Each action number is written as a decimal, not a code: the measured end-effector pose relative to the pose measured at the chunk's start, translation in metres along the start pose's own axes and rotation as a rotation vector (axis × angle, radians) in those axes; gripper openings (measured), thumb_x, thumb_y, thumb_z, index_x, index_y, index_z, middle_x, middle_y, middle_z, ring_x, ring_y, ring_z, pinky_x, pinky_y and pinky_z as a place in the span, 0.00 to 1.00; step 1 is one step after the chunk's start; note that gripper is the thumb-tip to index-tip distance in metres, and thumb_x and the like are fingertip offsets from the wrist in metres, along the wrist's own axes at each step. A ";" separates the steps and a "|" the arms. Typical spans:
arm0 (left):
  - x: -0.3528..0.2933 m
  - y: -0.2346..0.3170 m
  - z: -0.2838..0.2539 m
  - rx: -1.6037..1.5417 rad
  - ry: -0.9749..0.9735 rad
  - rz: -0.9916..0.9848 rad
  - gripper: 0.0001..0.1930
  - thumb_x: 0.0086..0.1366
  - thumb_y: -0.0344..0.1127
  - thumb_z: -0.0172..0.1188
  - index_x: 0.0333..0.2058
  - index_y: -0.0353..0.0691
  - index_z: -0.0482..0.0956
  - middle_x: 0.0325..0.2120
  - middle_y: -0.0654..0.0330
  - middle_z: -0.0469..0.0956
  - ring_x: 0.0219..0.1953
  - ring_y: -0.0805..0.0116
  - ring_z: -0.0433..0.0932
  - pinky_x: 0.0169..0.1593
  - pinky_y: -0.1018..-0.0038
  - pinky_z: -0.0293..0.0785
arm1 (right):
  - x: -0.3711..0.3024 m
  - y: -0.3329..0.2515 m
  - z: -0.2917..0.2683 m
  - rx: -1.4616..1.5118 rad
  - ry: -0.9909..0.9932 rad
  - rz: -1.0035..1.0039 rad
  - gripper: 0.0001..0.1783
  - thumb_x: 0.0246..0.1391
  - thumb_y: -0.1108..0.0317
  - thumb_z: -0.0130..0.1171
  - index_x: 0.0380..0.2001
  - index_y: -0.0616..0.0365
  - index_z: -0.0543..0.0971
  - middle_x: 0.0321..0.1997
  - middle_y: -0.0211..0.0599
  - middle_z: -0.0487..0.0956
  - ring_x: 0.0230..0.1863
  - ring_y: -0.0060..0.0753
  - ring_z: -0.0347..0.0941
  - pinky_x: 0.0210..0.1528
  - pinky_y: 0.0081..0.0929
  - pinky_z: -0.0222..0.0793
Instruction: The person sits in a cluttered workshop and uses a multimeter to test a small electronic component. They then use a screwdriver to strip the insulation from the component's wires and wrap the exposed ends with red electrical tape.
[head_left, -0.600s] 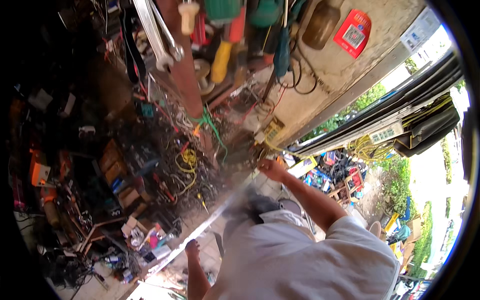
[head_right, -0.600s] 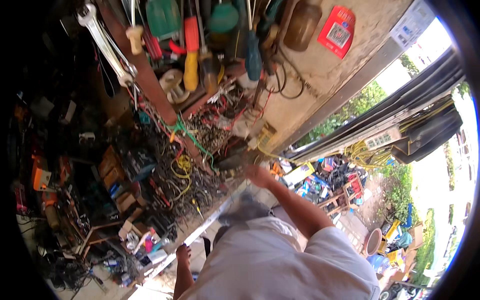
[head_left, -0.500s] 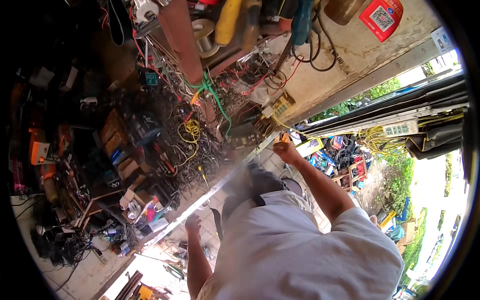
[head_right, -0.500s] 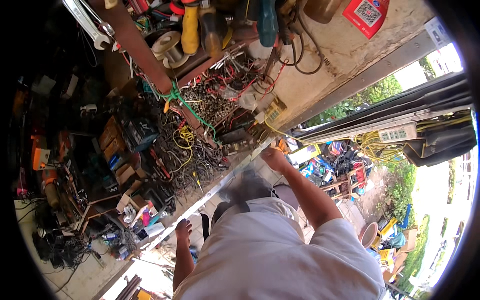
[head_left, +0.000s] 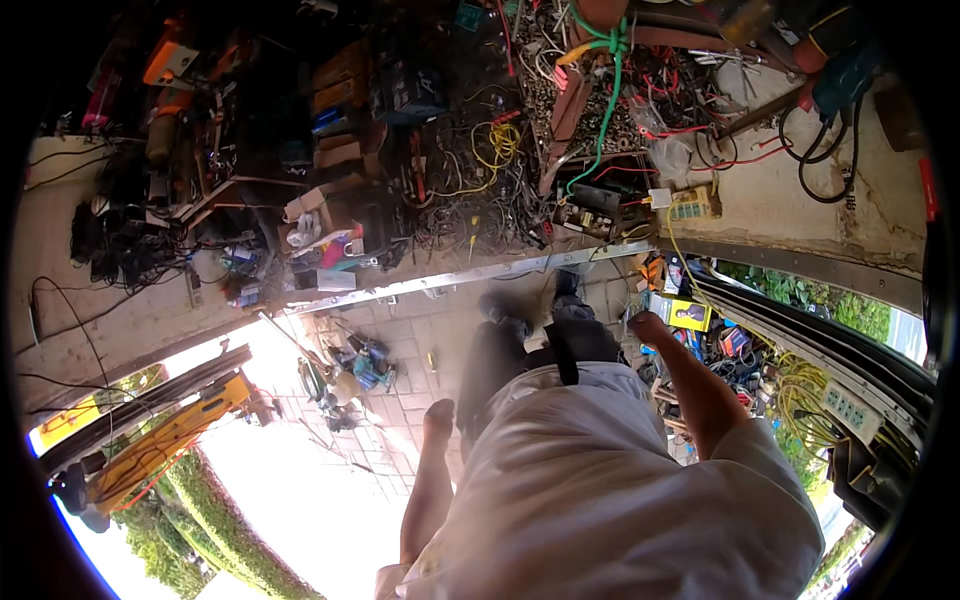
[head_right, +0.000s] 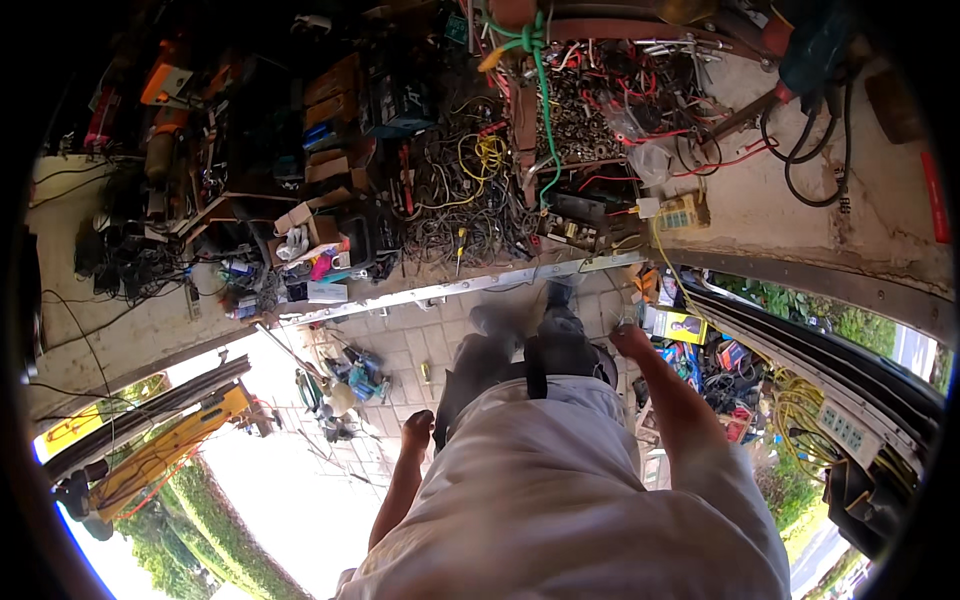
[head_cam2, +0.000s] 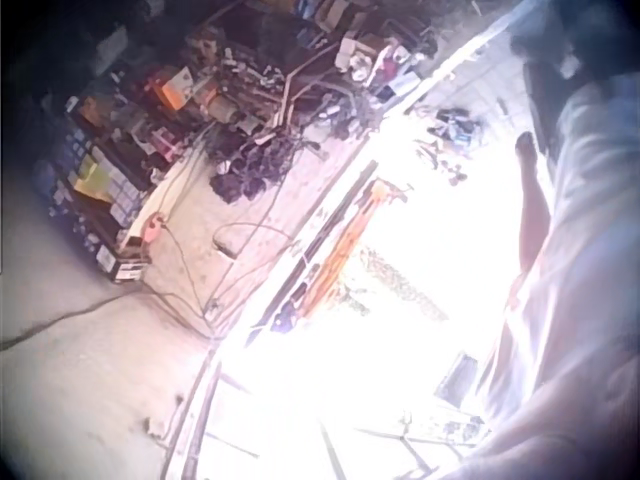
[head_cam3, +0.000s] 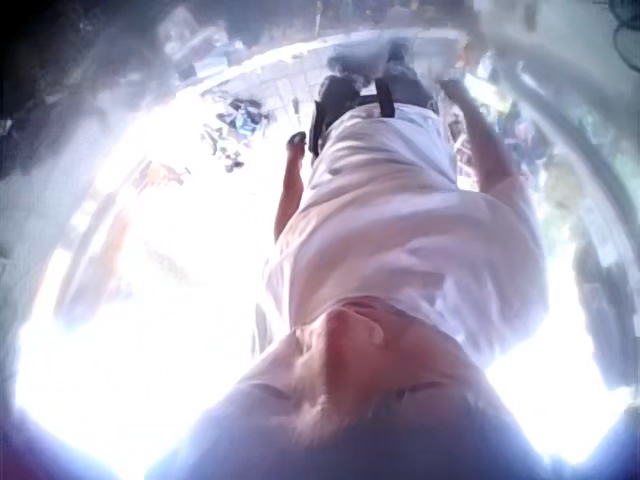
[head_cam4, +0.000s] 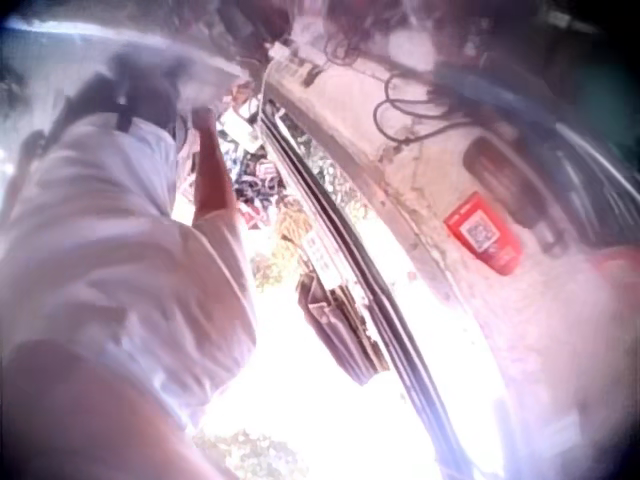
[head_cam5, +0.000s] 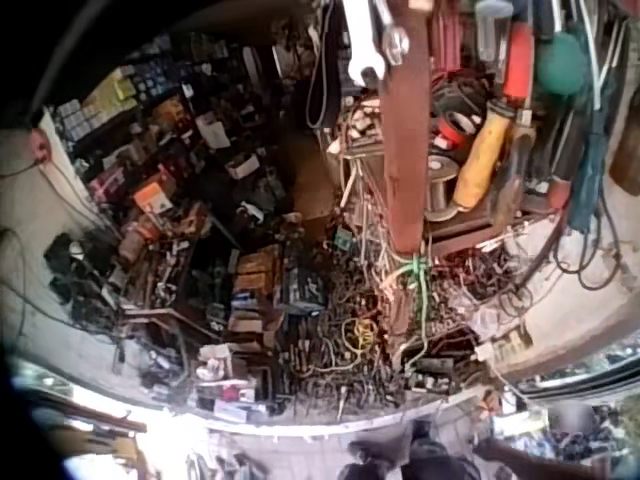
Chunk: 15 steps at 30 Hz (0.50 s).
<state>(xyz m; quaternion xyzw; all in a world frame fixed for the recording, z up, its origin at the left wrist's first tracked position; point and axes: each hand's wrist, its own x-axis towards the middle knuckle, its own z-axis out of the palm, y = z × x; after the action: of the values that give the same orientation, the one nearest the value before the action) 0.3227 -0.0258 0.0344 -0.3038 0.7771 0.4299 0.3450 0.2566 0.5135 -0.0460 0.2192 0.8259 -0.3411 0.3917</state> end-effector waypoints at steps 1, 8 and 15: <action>-0.010 -0.018 0.006 0.298 0.096 -0.003 0.17 0.62 0.43 0.51 0.45 0.39 0.76 0.37 0.50 0.79 0.42 0.56 0.77 0.46 0.67 0.72 | -0.007 -0.040 -0.011 -0.062 0.005 -0.167 0.17 0.50 0.56 0.56 0.25 0.60 0.79 0.27 0.47 0.79 0.31 0.43 0.77 0.37 0.36 0.71; 0.006 0.008 -0.014 0.924 0.064 -0.067 0.12 0.58 0.43 0.50 0.37 0.49 0.79 0.40 0.59 0.79 0.47 0.59 0.76 0.48 0.58 0.68 | -0.152 -0.335 0.030 0.059 -0.533 -0.879 0.19 0.57 0.57 0.54 0.43 0.61 0.76 0.41 0.45 0.80 0.44 0.40 0.77 0.46 0.32 0.70; 0.005 -0.064 -0.073 1.255 0.054 -0.031 0.11 0.61 0.41 0.50 0.36 0.51 0.81 0.40 0.61 0.79 0.47 0.64 0.74 0.48 0.63 0.63 | -0.290 -0.467 0.209 -0.273 -0.713 -1.337 0.23 0.60 0.49 0.46 0.42 0.58 0.76 0.39 0.47 0.79 0.45 0.48 0.73 0.55 0.41 0.58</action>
<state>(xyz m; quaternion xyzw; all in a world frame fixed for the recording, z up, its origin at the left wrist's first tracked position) 0.3485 -0.1195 0.0298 -0.0652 0.8853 -0.1211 0.4441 0.2398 0.0194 0.2716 -0.5003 0.6412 -0.4503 0.3684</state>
